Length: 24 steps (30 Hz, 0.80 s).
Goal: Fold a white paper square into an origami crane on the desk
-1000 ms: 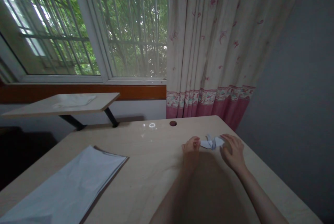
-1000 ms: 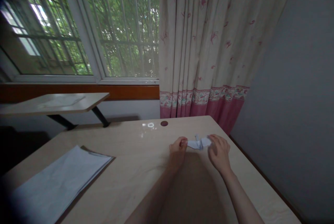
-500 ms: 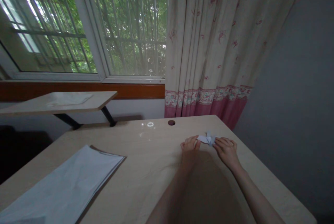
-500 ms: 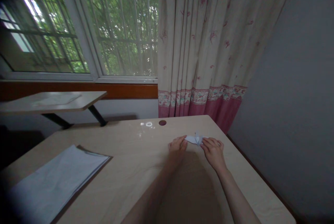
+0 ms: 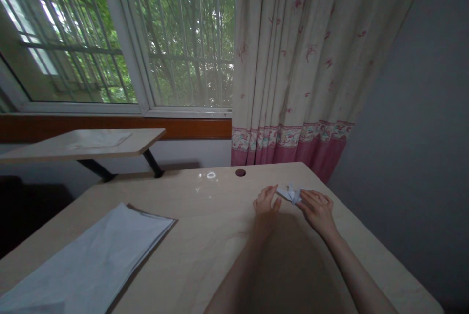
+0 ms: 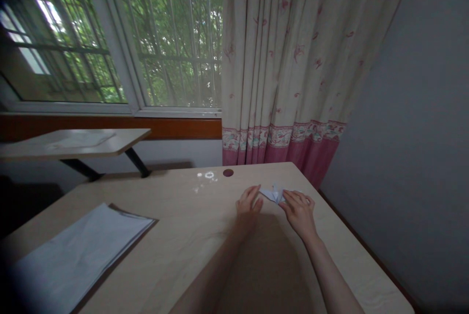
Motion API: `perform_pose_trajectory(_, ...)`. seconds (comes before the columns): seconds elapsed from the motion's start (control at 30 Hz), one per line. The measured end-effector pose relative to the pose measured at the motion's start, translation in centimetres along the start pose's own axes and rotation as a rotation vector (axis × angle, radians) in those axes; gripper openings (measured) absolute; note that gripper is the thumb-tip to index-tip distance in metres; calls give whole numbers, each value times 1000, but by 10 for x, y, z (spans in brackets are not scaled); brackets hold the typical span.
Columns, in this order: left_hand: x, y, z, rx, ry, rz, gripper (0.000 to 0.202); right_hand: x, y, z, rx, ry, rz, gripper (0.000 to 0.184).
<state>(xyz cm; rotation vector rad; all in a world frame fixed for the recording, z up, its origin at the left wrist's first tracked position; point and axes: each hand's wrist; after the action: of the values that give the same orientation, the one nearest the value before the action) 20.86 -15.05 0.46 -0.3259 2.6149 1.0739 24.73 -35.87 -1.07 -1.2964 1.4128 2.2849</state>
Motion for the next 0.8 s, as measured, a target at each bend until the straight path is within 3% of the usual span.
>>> perform_pose_trajectory(0.3,0,-1,4,75,-33,-50,43,-1,3,4,-30,-7,-117,44)
perform_pose_trajectory(0.47,-3,9,2,136,-72,-112,45,-7,12,13,-64,11,-243,45)
perform_pose_trajectory(0.6,-6,34,1,194,-109,-184,44,-15,22,26,-106,86,-289,35)
perform_pose_trajectory(0.8,-4,94,4,239,-124,-292,40,-39,29,61,-228,247,-304,30)
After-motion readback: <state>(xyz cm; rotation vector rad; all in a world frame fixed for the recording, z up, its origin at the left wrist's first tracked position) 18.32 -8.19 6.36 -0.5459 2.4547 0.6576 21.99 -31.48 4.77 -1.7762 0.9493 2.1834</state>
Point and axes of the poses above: each hand's wrist, its own x-axis away from the middle knuckle, its own y-axis out of the back of the hand, z = x × y, and after that the axes turned 9 degrees about -x, right-handed
